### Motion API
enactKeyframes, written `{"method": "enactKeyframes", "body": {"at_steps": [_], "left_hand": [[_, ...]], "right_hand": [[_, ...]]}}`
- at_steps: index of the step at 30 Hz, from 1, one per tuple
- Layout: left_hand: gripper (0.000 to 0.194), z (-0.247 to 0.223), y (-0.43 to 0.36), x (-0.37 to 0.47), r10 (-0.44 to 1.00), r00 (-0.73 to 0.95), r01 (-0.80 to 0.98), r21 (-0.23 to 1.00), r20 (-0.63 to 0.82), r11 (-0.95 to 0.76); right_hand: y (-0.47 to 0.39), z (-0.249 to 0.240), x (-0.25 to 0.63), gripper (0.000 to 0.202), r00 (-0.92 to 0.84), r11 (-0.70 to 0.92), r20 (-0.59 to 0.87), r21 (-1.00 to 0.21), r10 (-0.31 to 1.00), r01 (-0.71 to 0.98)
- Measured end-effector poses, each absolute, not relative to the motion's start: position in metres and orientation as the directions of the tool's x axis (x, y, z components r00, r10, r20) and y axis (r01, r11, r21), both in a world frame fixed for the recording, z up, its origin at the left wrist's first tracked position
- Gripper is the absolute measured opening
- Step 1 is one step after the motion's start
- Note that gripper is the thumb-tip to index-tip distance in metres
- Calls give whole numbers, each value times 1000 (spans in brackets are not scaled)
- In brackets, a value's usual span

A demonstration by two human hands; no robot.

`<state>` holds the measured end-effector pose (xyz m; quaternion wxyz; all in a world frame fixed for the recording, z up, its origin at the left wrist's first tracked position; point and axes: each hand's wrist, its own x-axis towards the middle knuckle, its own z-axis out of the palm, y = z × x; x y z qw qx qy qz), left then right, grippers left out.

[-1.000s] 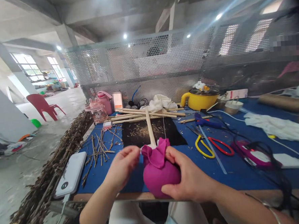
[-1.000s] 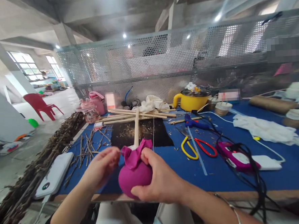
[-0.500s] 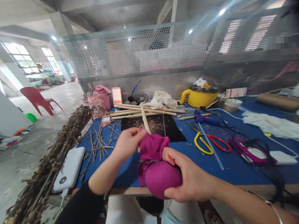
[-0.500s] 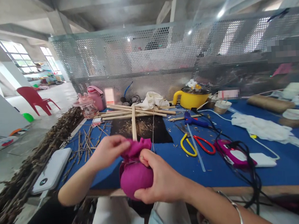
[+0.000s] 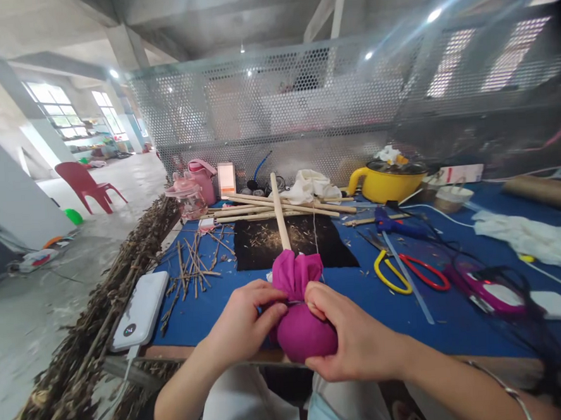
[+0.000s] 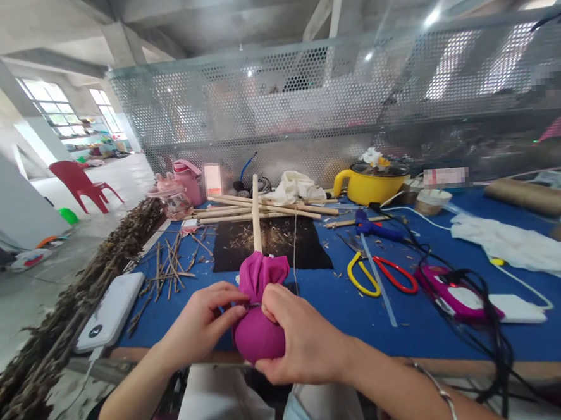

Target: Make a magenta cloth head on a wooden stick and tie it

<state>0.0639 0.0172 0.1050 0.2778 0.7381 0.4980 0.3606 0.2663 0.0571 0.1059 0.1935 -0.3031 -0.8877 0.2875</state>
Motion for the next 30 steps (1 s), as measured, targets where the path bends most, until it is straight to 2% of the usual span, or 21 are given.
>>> {"method": "enactKeyframes", "body": {"at_steps": [4, 9, 15, 20, 26, 30], "left_hand": [[21, 98, 25, 64, 932, 267, 560, 748, 246, -358], [15, 100, 20, 62, 958, 184, 659, 695, 221, -287], [34, 97, 22, 61, 907, 337, 658, 626, 253, -419], [19, 96, 28, 60, 914, 292, 735, 544, 283, -403], [17, 107, 19, 56, 923, 116, 747, 579, 368, -325], [22, 109, 15, 60, 927, 177, 714, 605, 329, -351]], "right_hand": [[56, 102, 263, 44, -763, 716, 219, -565, 608, 409], [56, 103, 264, 43, -766, 735, 231, -537, 600, 413], [55, 107, 263, 42, -763, 734, 229, -531, 605, 423], [54, 107, 263, 42, -758, 742, 242, -516, 606, 429], [62, 105, 267, 43, -736, 765, 298, -470, 607, 440], [62, 106, 267, 42, -753, 772, 280, -456, 596, 442]]}}
